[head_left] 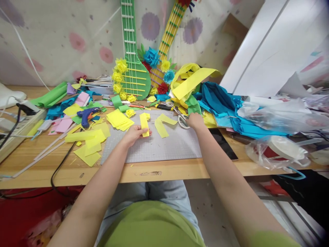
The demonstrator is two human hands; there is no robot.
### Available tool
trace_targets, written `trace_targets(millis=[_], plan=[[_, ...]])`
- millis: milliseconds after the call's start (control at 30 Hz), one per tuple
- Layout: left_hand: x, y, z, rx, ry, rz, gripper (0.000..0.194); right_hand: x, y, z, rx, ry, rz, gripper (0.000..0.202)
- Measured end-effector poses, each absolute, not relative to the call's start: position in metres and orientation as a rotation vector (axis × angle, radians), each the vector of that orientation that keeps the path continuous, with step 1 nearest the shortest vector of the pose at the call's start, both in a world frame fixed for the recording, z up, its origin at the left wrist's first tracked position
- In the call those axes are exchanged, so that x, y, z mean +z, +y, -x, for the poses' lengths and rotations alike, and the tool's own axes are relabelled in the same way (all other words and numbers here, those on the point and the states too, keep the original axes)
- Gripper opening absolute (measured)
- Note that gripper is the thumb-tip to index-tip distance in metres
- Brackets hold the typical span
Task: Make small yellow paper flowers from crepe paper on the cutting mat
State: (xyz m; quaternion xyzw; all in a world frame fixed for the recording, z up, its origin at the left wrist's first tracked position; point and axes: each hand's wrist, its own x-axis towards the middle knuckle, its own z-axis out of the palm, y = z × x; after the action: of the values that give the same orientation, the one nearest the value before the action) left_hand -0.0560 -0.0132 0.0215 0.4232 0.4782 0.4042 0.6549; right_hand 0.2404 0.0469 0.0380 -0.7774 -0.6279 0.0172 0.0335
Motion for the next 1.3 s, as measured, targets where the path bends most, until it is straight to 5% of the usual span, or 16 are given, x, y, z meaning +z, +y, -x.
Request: trace_targets(millis=[467,867,1300], plan=[[0.045,0.004,0.081,0.868,1.152,-1.105,0.016,0.044,0.049,-0.232,0.069,-1.883,2.453,0.048],[0.053,0.016,0.122,0.867,1.202,-1.153,0.024,0.068,0.039,-0.233,0.386,-1.869,2.328,0.018],[0.052,0.01,0.104,0.819,1.156,-1.156,0.028,0.087,0.009,-0.176,0.75,-2.465,1.537,0.051]])
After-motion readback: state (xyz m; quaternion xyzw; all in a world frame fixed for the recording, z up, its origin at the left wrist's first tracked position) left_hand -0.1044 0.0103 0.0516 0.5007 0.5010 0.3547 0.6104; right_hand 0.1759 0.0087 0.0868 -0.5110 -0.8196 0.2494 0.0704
